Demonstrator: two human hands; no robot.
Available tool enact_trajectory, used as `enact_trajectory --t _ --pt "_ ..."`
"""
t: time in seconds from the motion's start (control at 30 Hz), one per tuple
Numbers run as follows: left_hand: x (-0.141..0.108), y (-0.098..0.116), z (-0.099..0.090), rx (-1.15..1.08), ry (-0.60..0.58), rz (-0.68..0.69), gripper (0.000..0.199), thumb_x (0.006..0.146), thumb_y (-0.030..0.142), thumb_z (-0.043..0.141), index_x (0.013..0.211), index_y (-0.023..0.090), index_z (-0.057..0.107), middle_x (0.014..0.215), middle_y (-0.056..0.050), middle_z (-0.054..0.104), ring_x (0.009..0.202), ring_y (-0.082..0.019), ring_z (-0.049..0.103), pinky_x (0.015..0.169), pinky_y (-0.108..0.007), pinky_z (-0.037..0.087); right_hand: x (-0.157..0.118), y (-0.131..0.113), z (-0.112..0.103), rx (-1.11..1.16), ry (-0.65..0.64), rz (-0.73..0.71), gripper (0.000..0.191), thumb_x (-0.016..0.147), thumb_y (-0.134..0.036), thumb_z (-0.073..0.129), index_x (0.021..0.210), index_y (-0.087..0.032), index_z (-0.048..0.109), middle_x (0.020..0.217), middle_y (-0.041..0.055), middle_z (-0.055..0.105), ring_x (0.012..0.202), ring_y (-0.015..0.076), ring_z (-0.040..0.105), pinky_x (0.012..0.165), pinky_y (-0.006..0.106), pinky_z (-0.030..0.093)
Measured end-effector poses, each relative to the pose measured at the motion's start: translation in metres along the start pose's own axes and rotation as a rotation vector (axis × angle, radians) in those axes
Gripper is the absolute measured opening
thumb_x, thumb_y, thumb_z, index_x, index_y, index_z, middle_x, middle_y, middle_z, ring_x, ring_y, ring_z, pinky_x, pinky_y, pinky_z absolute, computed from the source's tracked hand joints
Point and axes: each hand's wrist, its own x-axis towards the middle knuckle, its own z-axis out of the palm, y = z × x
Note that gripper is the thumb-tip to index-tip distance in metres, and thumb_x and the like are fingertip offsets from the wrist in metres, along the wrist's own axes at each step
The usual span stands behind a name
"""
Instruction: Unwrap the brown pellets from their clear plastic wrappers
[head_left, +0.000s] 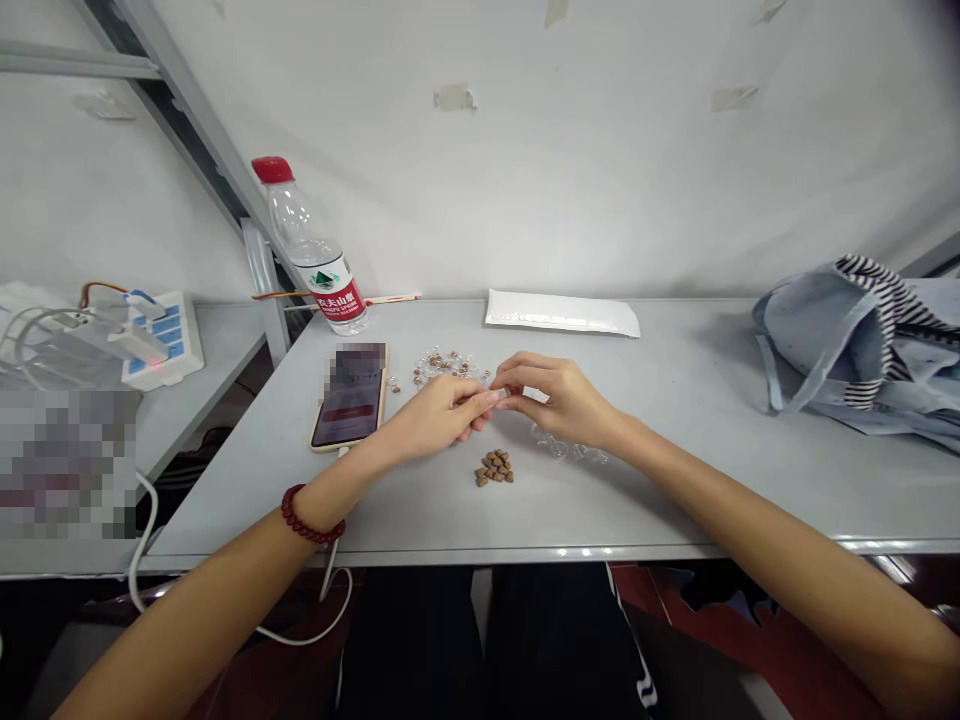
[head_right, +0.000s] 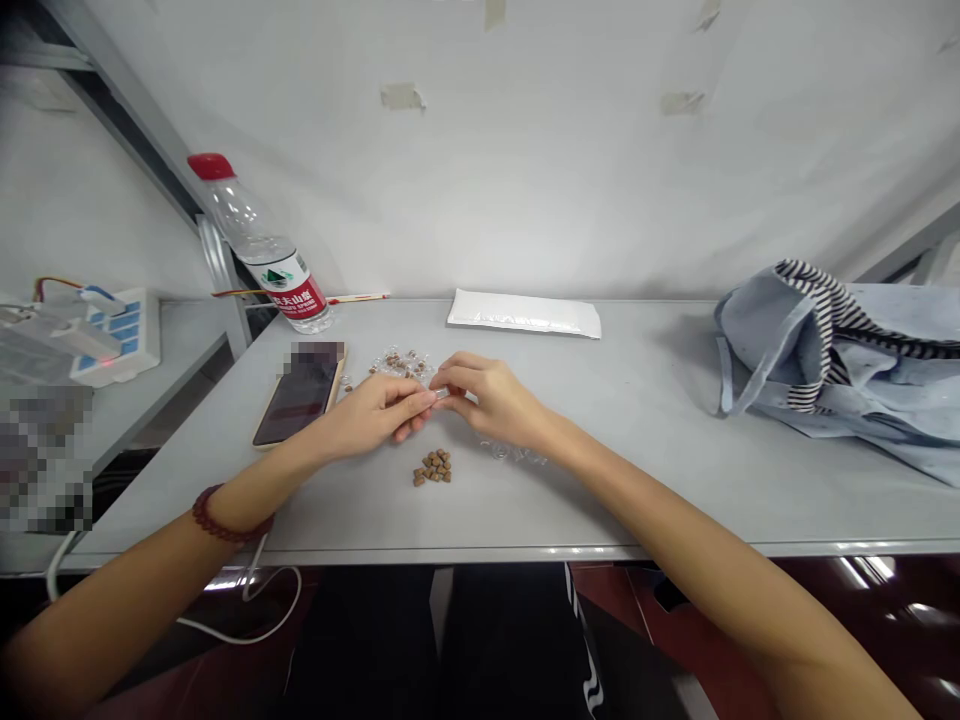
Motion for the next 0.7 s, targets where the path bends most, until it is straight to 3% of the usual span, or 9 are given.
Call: enact_trajectory --t 0.23,0.33,0.4,0.47,0.57,0.63,0.7 --pt "-0.007 0.002 0.008 0.457 0.301 0.281 0.039 0.090 0.031 0.046 0.054 0.016 0.051 0.047 0.003 0.041 0.048 -0.010 0.037 0.051 -0.026 0.029 -0.001 -0.006 -0.001 -0.035 -0.036 -0.049 0.013 0.088 -0.018 0.050 0.095 -0.013 0.061 0.085 0.0067 0.059 0.068 0.0128 0.054 0.064 0.030 0.049" --pt "-0.011 0.005 0.009 0.358 0.328 0.340 0.037 0.090 0.031 0.047 0.057 0.016 0.053 0.051 0.002 0.048 0.052 -0.010 0.044 0.052 -0.024 0.033 0.002 -0.011 -0.007 0.062 -0.034 0.046 0.011 0.086 -0.018 0.053 0.091 -0.016 0.063 0.085 0.0046 0.061 0.070 0.0123 0.055 0.067 0.029 0.049" --pt "-0.013 0.009 0.005 0.253 0.316 0.332 0.035 0.090 0.032 0.047 0.062 0.015 0.056 0.055 0.001 0.053 0.053 -0.010 0.048 0.053 -0.023 0.037 0.003 -0.009 -0.014 0.171 -0.003 0.182 0.009 0.083 -0.019 0.055 0.086 -0.016 0.064 0.081 0.0033 0.062 0.069 0.0124 0.056 0.065 0.028 0.048" --pt "-0.015 0.013 -0.005 0.217 0.233 0.290 0.035 0.090 0.033 0.047 0.064 0.014 0.059 0.058 0.001 0.057 0.054 -0.010 0.051 0.054 -0.022 0.038 0.004 -0.003 -0.021 0.275 0.078 0.342 0.007 0.080 -0.020 0.058 0.083 -0.015 0.063 0.075 0.0027 0.061 0.065 0.0119 0.054 0.059 0.028 0.046" --pt "-0.015 0.015 -0.021 0.342 -0.118 0.207 0.031 0.088 0.034 0.052 0.067 0.014 0.065 0.064 -0.001 0.062 0.061 -0.011 0.055 0.056 -0.021 0.039 0.003 0.010 -0.032 0.301 0.172 0.500 0.007 0.077 -0.020 0.061 0.081 -0.014 0.062 0.073 0.0028 0.060 0.062 0.0113 0.053 0.057 0.028 0.043" --pt "-0.013 0.012 -0.027 0.404 -0.318 0.143 0.026 0.085 0.035 0.057 0.072 0.015 0.068 0.068 -0.001 0.066 0.065 -0.012 0.057 0.059 -0.021 0.040 0.001 0.018 -0.037 0.223 0.127 0.537 0.007 0.075 -0.018 0.061 0.080 -0.015 0.063 0.075 0.0031 0.061 0.065 0.0121 0.054 0.060 0.029 0.044" --pt "-0.012 0.006 -0.028 0.414 -0.401 0.085 0.024 0.083 0.036 0.061 0.075 0.015 0.069 0.070 -0.001 0.066 0.065 -0.012 0.057 0.058 -0.021 0.041 -0.001 0.023 -0.038 0.137 0.027 0.542 0.007 0.074 -0.017 0.060 0.079 -0.015 0.064 0.076 0.0032 0.062 0.067 0.0130 0.055 0.063 0.030 0.045"
